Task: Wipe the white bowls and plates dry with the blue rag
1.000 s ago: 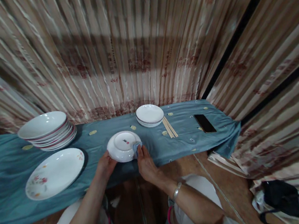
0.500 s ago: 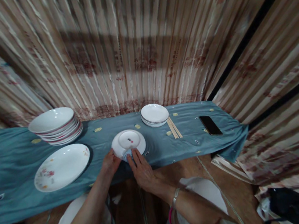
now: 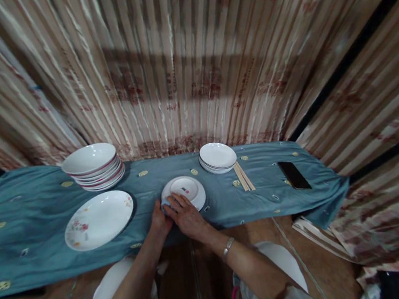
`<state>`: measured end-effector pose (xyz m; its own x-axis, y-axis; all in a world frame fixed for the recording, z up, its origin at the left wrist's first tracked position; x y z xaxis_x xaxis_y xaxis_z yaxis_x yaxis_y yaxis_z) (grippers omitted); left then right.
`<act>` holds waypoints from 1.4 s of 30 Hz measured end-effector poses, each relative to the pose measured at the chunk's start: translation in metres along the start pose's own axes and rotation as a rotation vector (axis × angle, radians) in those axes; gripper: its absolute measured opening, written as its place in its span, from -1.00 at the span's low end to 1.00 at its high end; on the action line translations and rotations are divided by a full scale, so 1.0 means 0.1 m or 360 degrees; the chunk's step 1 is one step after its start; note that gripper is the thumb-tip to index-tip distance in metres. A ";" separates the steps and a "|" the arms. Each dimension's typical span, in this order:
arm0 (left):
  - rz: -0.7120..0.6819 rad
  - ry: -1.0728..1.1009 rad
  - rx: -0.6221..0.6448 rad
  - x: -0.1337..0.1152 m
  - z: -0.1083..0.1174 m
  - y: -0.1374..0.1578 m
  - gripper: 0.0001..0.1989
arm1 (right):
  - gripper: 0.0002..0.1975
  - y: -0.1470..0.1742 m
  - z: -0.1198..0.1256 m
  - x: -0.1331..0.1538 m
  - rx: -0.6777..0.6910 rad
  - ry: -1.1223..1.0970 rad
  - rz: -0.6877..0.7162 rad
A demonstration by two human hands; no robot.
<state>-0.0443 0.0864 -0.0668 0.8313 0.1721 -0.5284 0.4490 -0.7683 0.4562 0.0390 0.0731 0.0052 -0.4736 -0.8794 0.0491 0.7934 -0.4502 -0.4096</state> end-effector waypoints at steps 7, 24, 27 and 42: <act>0.0073 0.0092 -0.0144 0.01 -0.04 0.08 -0.62 | -0.65 -0.36 -0.01 0.04 0.0074 -0.0026 0.0014; -0.0029 0.0171 -0.0050 -0.02 -0.16 0.08 -0.70 | -0.78 -0.99 -0.16 -0.24 0.0419 0.0144 -0.0157; -0.0059 0.0126 -0.0125 0.01 -0.11 0.01 -0.69 | -0.74 -1.02 -0.19 -0.44 0.0463 0.0063 -0.0353; -0.0038 -0.0010 -0.0203 0.02 0.00 -0.01 -0.75 | -0.70 -0.61 -0.21 -1.42 0.0427 -0.0112 -0.1036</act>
<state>-0.0430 0.0873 -0.0687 0.8180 0.1855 -0.5445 0.5071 -0.6792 0.5305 0.0497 0.2289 0.0047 -0.8650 -0.4225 0.2705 0.4287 -0.9026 -0.0390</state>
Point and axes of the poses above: each hand's wrist, its own y-axis away from the middle knuckle, its own z-axis out of the back of the hand, x = y × z, the point moved 7 cm from there along -y, towards the middle knuckle, and after that the axes turned 5 degrees about -z, right-handed, at the moved point
